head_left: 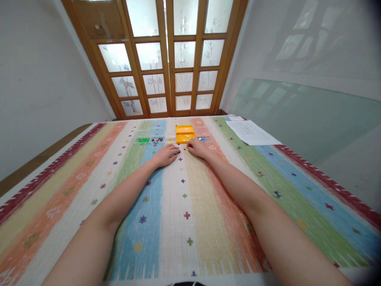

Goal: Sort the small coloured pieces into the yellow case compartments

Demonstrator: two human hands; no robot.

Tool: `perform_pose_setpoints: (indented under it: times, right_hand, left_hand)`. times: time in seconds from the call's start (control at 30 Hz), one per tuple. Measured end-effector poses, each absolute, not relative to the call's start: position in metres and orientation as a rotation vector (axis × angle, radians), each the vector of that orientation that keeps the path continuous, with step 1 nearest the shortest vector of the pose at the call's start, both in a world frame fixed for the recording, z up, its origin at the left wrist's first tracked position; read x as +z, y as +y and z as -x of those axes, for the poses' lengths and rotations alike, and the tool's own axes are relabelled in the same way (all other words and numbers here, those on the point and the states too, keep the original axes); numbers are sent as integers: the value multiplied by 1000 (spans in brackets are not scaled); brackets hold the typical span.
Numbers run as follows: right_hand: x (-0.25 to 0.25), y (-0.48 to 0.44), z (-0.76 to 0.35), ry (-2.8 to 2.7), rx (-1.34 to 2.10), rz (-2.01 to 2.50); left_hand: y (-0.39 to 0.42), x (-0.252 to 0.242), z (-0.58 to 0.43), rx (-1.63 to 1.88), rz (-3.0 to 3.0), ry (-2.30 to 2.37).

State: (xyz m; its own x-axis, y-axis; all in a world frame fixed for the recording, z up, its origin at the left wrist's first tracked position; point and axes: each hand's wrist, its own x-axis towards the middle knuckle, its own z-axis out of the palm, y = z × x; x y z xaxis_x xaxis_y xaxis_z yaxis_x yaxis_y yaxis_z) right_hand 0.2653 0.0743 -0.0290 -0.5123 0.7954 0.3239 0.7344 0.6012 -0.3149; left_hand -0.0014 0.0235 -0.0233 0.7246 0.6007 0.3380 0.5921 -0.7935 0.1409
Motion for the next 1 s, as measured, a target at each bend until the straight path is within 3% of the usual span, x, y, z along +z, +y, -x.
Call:
perform_pose_setpoints:
  times: [0.47, 1.0]
  right_hand:
    - [-38, 81, -268, -2231, 222, 1276]
    - [-49, 109, -270, -1469, 714, 1201]
  left_hand:
    - [16, -14, -2, 569, -2867, 1013]
    - [19, -18, -1, 565, -2878, 1099]
